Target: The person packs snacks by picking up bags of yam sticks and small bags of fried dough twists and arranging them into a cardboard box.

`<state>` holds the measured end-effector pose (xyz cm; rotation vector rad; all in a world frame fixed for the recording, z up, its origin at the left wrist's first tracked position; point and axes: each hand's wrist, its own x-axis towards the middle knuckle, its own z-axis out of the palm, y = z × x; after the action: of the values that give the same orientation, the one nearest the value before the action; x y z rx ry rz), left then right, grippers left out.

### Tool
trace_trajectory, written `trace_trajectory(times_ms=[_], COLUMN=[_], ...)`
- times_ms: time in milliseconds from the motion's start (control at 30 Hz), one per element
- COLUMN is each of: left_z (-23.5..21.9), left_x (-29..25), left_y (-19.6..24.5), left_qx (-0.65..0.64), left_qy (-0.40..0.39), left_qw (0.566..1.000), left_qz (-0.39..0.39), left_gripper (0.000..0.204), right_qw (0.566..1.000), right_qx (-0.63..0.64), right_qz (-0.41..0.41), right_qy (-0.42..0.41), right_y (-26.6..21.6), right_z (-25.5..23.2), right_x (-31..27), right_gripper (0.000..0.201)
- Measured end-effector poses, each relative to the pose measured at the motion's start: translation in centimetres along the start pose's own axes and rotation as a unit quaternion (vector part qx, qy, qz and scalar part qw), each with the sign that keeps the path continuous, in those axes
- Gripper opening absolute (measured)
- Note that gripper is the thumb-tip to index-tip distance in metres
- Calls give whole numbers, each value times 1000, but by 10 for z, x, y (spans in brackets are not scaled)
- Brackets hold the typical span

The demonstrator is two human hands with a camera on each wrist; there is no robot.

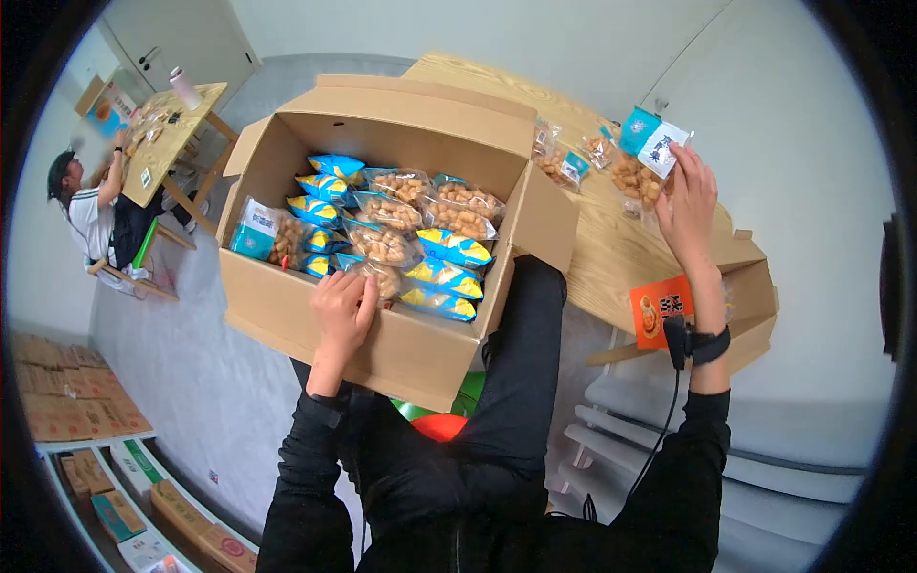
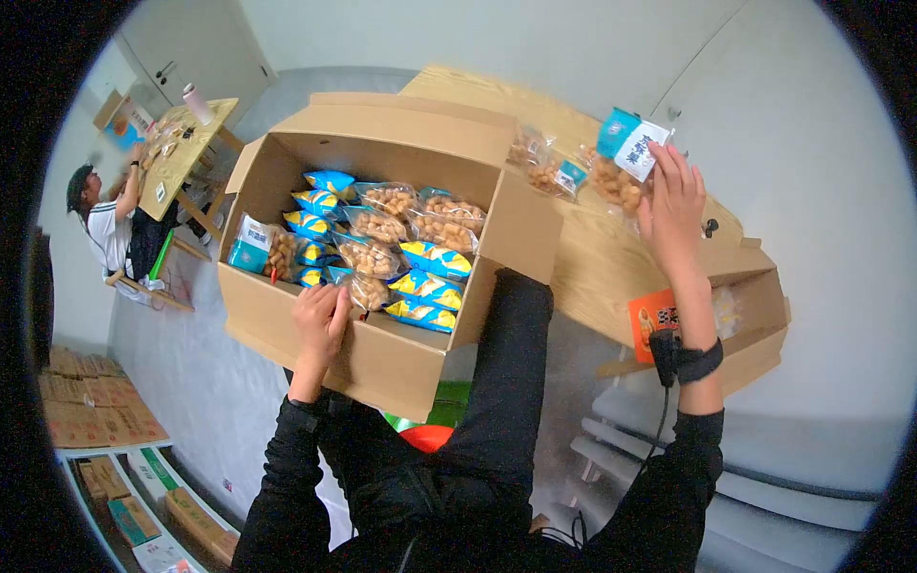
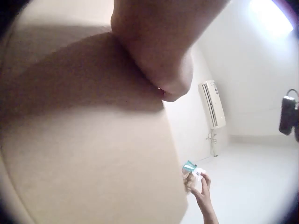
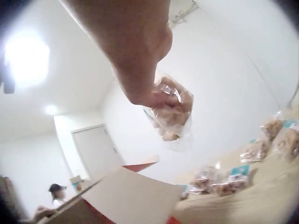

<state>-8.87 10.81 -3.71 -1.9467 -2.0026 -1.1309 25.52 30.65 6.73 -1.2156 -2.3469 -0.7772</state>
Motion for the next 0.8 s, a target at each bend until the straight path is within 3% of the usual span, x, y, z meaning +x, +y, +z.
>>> trace_trajectory(times_ms=[33, 67, 100, 200, 233, 267, 333, 400, 467, 533, 567, 600, 667, 700, 800], left_z=[-4, -6, -9, -19, -23, -25, -31, -34, -41, -44, -43, -43, -44, -43, -48], left_x=[-1, 0, 8, 24, 28, 31, 34, 31, 27, 22, 15, 10, 3, 1, -3], left_y=[4, 6, 12, 31, 42, 53, 64, 81, 85, 82, 79, 75, 70, 67, 64], left_qx=[-21, -19, -117, -314, -419, -518, -650, -727, -728, -677, -668, -667, -671, -660, -637], left_qy=[-50, -47, -62, -141, -153, -163, -216, -152, -134, -109, -88, -86, -47, -25, -49], left_qw=[997, 997, 986, 922, 874, 814, 706, 642, 637, 672, 687, 686, 667, 682, 694], left_qz=[-55, -56, -103, -181, -195, -208, -179, -192, -216, -279, -274, -278, -319, -315, -332], left_gripper=[15, 15, 13, 36, 42, 50, 70, 74, 70, 62, 53, 53, 52, 50, 53], right_qw=[998, 998, 989, 946, 912, 909, 864, 834, 801, 787, 781, 779, 685, 647, 686], right_qx=[53, 54, 135, 308, 396, 401, 481, 532, 580, 601, 623, 625, 719, 745, 657], right_qz=[-27, -29, -55, -98, -108, -112, -149, -145, -138, -125, -44, -44, 98, 109, 44], right_qy=[31, 34, 35, 30, 18, 15, 16, -18, -51, -53, -17, -20, -61, -117, -309], right_y=[-9, -19, -27, -62, -75, -87, -111, -139, -153, -162, -172, -175, -182, -189, -208], right_z=[-15, -28, -40, -60, -64, -67, -70, -70, -65, -60, -63, -62, -51, -51, -61], right_x=[4, 6, 13, 17, 17, 16, 14, 15, 11, 12, 7, 1, -14, -21, -35], right_gripper=[55, 55, 56, 53, 51, 51, 54, 52, 49, 42, 30, 30, 19, 14, 24])
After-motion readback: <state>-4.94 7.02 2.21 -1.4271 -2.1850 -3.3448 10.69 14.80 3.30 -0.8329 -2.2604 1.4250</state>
